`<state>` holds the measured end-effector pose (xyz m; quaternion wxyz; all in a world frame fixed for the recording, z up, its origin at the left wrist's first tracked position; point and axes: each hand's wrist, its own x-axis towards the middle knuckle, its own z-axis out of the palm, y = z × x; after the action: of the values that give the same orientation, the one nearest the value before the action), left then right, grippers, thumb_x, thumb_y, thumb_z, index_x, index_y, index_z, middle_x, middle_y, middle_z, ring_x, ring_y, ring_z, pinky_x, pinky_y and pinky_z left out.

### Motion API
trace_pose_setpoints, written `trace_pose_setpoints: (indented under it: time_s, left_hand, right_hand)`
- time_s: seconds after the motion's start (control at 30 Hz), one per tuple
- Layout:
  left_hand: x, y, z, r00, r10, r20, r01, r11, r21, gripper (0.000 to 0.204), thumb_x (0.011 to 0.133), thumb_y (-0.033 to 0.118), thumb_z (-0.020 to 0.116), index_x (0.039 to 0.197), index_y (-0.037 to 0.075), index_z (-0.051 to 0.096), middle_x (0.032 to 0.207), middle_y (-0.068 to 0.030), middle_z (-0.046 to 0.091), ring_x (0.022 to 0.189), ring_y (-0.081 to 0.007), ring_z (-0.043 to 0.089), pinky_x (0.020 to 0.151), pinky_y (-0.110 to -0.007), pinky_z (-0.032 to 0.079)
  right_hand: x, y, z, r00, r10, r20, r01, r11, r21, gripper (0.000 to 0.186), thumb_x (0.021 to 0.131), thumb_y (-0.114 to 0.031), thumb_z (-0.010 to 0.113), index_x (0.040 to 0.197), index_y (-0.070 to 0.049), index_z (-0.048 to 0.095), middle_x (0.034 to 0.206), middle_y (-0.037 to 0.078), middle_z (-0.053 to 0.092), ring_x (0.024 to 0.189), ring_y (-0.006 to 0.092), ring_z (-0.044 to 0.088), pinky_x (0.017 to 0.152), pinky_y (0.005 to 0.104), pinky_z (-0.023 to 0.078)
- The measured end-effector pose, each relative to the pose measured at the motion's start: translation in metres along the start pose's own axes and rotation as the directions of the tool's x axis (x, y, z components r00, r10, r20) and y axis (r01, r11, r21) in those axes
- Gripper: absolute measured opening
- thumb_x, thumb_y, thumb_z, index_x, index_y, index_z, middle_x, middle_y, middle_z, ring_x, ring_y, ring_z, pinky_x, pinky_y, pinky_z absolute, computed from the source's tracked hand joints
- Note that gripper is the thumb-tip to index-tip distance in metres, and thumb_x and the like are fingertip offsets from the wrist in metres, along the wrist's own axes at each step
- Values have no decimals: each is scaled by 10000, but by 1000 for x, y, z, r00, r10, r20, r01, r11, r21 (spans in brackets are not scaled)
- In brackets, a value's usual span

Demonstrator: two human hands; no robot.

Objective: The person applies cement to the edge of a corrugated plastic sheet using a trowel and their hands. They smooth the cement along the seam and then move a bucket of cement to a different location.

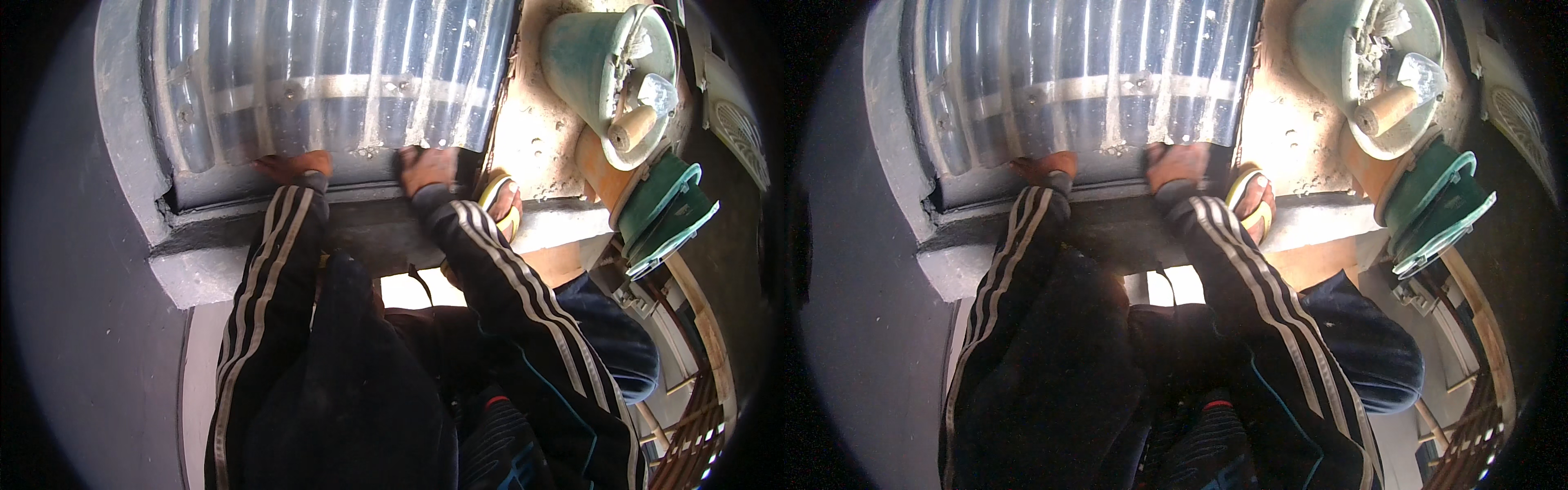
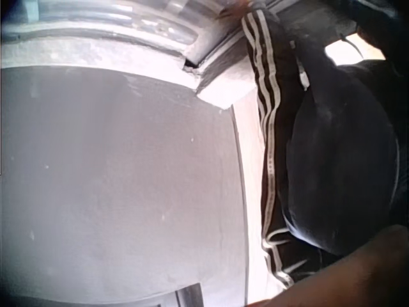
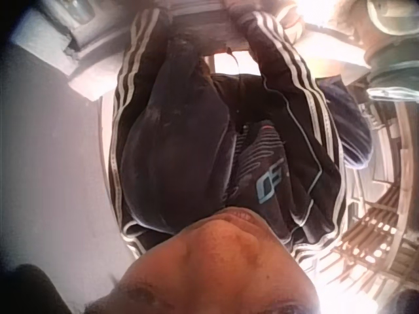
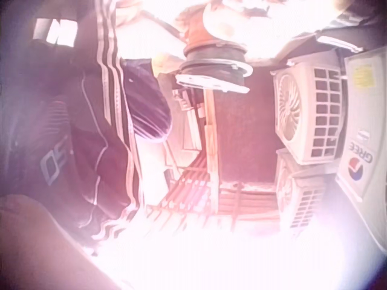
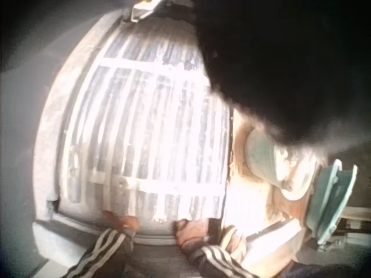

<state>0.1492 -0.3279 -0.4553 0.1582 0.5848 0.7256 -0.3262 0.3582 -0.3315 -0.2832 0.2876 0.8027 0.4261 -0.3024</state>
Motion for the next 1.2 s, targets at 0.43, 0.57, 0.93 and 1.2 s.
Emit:
trace_pose_setpoints:
  time_s: [0.43, 0.57, 0.93, 1.2]
  left_hand:
    - [-103, 25, -114, 748, 651, -130, -620, 615, -488, 468, 818, 293, 502, 1169, -16, 492, 1226, -220, 470, 1217, -420, 355, 1071, -524, 166]
    - [-101, 5, -112, 805, 586, -95, -582, 748, -318, 564, 788, 308, 552, 1198, -63, 444, 1254, -271, 423, 1268, -430, 279, 1095, -506, 127]
    - [-38, -1, -109, 970, 152, 190, -154, 988, -7, 764, 847, 442, 358, 1370, -92, 198, 1406, -333, 179, 1339, -454, 87, 1099, -519, 7]
    - [-79, 5, -133, 824, 523, 217, -525, 849, -56, 505, 912, 249, 353, 1325, -38, 312, 1273, -228, 465, 1220, -403, 367, 1061, -499, 204]
  right_hand:
    - [4, -24, 59, 914, -389, -119, 391, 921, -7, 376, 897, -324, 411, 1140, -72, 547, 1096, 241, 530, 1083, 402, 448, 950, 603, 264]
    - [-9, -15, 42, 840, -396, -372, 474, 869, 146, 501, 897, -425, 454, 1045, 49, 518, 972, 241, 563, 1009, 429, 474, 911, 466, 347]
    - [43, -31, 1, 548, -755, 360, 651, 655, 384, 556, 911, -522, 385, 1130, -25, 506, 1103, 217, 569, 1023, 374, 542, 866, 436, 429]
    - [61, -16, 10, 322, -862, 392, 753, 484, 446, 494, 958, -395, 360, 1362, -117, 304, 1264, 231, 452, 1112, 405, 492, 928, 428, 398]
